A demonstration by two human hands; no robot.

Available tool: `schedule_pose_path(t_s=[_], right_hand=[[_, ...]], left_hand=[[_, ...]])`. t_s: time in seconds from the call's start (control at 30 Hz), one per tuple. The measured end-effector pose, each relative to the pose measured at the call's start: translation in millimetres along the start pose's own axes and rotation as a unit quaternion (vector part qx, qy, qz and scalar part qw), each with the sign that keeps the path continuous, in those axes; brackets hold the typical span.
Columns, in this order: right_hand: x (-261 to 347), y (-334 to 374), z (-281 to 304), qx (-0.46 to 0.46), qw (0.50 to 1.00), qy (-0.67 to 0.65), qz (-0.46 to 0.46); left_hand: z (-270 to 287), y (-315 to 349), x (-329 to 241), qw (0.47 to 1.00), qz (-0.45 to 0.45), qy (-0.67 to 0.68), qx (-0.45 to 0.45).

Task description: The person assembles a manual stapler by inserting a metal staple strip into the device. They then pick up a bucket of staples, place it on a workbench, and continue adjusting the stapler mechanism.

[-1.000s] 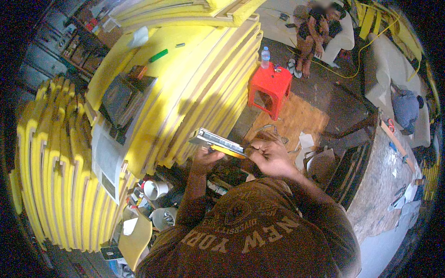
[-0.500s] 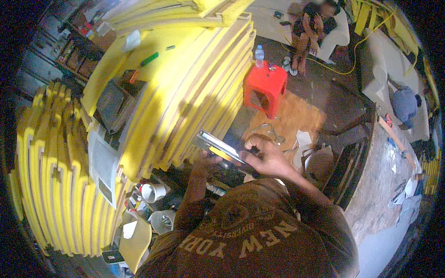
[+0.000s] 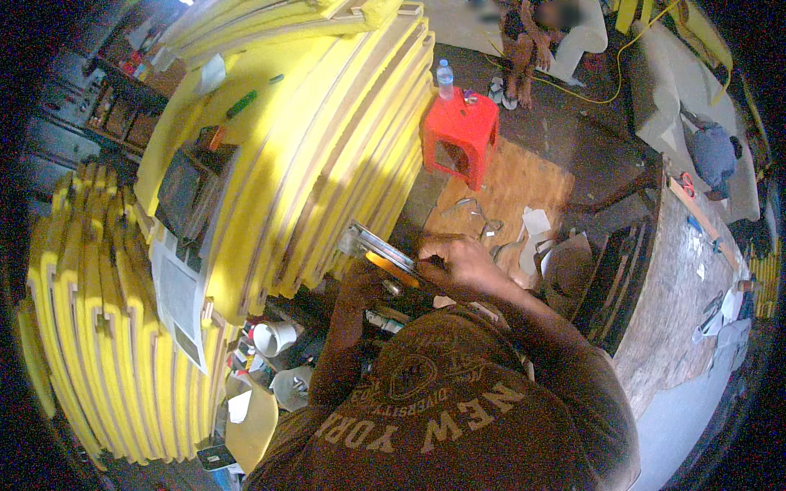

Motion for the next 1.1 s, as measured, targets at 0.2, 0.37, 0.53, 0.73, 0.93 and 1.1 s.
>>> schedule_pose_path(t_s=[0.2, 0.37, 0.53, 0.73, 0.93, 1.1], right_hand=[[-1.5, 0.9, -1.3, -0.004, 1.000, 0.005, -0.012], [-30.3, 7.3, -18.2, 0.038, 0.992, 0.073, -0.093], [-13.4, -1.6, -6.6, 0.002, 0.999, 0.032, 0.004], [-7.9, 0.2, 0.9, 0.005, 0.999, 0.033, -0.020], [-3.7, 1.7, 1.7, 0.018, 0.998, 0.034, -0.049], [-6.5, 0.9, -3.2, 0.019, 0.998, 0.035, -0.039]], left_hand=[[-16.2, -0.4, -11.3, 1.000, -0.005, -0.015, -0.013], [-11.4, 8.7, -20.1, 0.961, 0.113, -0.215, -0.135], [59.6, 7.6, 36.0, 0.984, 0.091, -0.133, -0.082], [-23.6, 0.1, -9.9, 1.000, 0.028, 0.004, 0.003], [-13.2, -2.0, -2.1, 0.999, 0.051, -0.014, 0.007], [-24.6, 4.3, -13.5, 0.998, 0.043, -0.039, -0.037]])
Point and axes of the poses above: each hand's wrist, its own y-axis away from the middle knuckle, its own z-axis out of the back of the hand, x = y × z, the point moved 6 cm from there along -y, towards the middle knuckle, and after that the axes turned 4 degrees about -x, right-handed, at the moved point
